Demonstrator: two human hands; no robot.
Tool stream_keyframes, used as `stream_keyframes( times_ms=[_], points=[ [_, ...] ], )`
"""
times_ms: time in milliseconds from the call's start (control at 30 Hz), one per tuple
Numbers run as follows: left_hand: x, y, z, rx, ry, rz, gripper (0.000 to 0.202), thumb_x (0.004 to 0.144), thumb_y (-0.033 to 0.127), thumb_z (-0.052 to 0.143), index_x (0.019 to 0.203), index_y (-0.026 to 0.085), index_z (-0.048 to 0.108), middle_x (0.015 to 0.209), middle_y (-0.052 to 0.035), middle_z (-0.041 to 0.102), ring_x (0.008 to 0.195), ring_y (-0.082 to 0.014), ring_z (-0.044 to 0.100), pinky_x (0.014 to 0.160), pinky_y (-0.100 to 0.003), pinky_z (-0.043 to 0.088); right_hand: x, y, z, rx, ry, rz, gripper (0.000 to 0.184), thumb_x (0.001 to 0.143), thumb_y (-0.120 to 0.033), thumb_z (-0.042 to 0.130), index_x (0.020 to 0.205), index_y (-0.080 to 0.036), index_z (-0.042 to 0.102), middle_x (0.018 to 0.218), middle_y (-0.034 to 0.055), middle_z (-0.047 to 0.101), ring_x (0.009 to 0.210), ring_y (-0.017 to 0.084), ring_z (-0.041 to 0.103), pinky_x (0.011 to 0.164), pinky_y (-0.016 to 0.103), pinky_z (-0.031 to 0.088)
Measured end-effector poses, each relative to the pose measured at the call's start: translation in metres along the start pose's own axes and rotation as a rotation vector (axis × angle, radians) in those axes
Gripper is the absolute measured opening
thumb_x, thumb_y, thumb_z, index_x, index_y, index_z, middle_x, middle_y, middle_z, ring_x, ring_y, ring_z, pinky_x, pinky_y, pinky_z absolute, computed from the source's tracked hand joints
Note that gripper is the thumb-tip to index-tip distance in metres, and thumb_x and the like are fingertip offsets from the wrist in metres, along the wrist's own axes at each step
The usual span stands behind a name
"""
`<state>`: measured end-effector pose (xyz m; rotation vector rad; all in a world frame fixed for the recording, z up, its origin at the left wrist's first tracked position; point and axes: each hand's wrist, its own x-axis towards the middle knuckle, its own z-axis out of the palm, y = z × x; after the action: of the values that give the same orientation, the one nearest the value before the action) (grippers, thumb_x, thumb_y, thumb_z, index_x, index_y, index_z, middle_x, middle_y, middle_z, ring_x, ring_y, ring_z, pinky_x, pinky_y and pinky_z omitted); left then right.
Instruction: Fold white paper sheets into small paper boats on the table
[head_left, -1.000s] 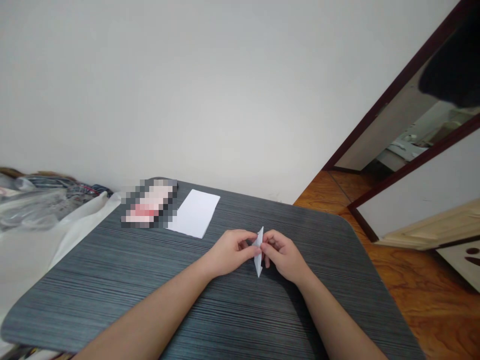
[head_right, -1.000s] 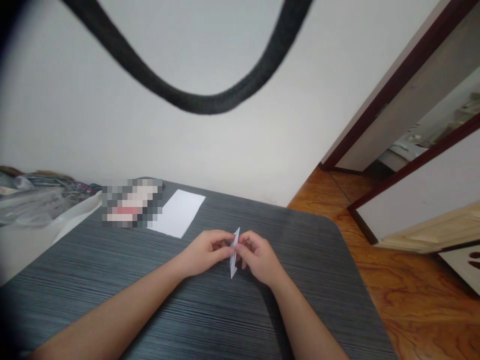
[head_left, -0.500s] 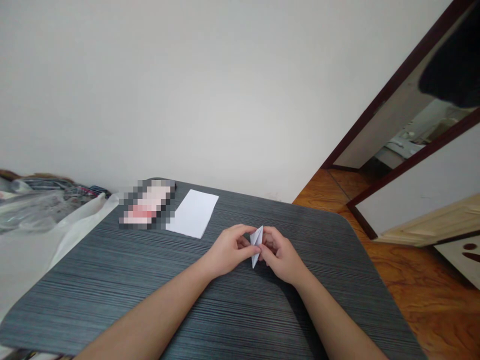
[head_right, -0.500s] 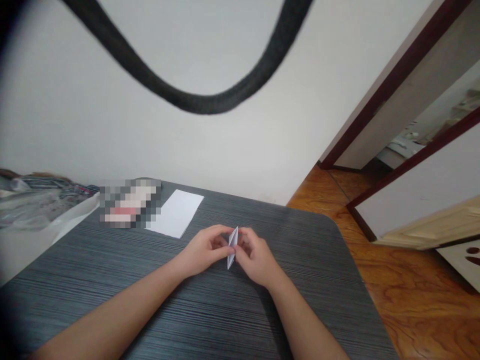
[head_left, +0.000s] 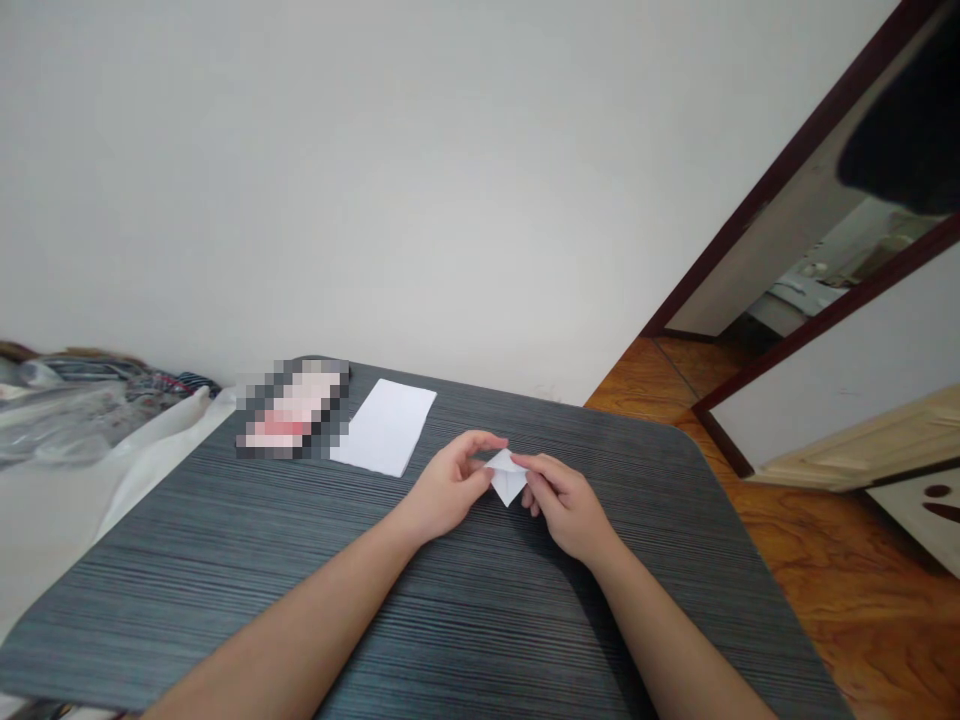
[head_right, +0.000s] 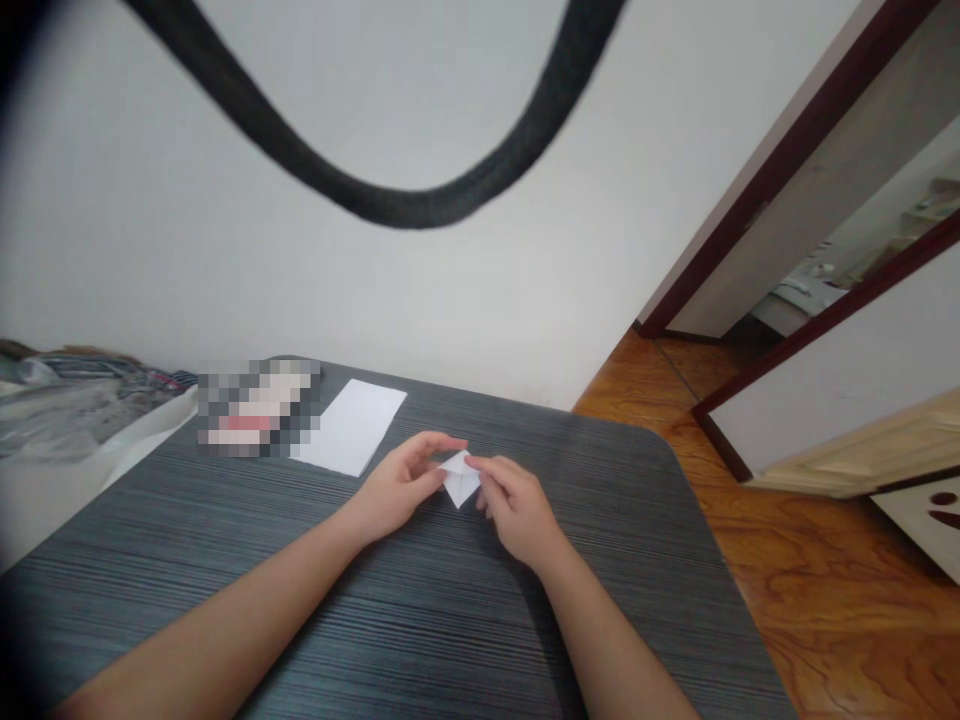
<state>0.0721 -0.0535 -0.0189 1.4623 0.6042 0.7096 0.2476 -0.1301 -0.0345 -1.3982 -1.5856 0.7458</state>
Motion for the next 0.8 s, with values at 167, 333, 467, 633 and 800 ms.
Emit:
stream_keyframes(
  times_ms=[167,333,467,633,800],
  points=[
    [0.0006,-0.0036,0.0024,-0.049,-0.001,-0.033,0.029,0.082,0.019,0.050,0.110,0.015,0.056,0.109,-0.0080,0.061,0.096,-0.0164,0.058,0.082,-0.031,0.050,0.0005,-0.0011,-0.0017,-0.019,0.020,-0.029,0.030,0.090,-0.022,0.042,0.115,-0.022,0.059,0.074,0.0024,0.053,0.062,0.013,0.053,0.057,0.026,0.045],
    [0.0006,-0.0063,0.0037,-0.098,-0.019,-0.070,0.027,0.084,0.024,0.049,0.107,0.013,0.060,0.100,-0.0077,0.064,0.083,-0.0161,0.063,0.077,-0.034,0.054,0.0010,-0.0014,-0.0041,-0.014,0.017,-0.058,0.031,0.090,-0.019,0.041,0.113,-0.023,0.061,0.076,0.0025,0.054,0.060,0.012,0.052,0.056,0.026,0.045],
    [0.0016,-0.0087,0.0021,-0.117,0.016,-0.122,0.027,0.082,0.024,0.051,0.104,0.011,0.060,0.088,-0.0064,0.066,0.069,-0.0135,0.064,0.073,-0.034,0.055,-0.0005,-0.0003,-0.0047,0.025,0.020,-0.065,0.031,0.089,-0.017,0.042,0.111,-0.024,0.062,0.086,0.0041,0.055,0.061,0.011,0.053,0.056,0.027,0.046],
    [0.0011,-0.0072,0.0013,-0.237,0.014,-0.136,0.026,0.081,0.023,0.054,0.102,0.009,0.060,0.086,-0.0068,0.065,0.072,-0.0140,0.064,0.076,-0.034,0.054,-0.0022,-0.0014,-0.0047,0.059,0.018,-0.068,0.030,0.089,-0.021,0.044,0.113,-0.024,0.062,0.096,0.0068,0.055,0.065,0.012,0.055,0.058,0.028,0.048],
    [-0.0001,-0.0032,0.0035,-0.257,-0.022,-0.150,0.044,0.076,0.027,0.062,0.117,0.014,0.050,0.084,-0.0051,0.066,0.075,-0.0149,0.064,0.073,-0.033,0.054,-0.0009,-0.0042,-0.0046,0.000,0.016,-0.061,0.027,0.088,-0.024,0.048,0.108,-0.025,0.065,0.095,0.0075,0.057,0.073,0.016,0.056,0.059,0.028,0.048]
  ],
)
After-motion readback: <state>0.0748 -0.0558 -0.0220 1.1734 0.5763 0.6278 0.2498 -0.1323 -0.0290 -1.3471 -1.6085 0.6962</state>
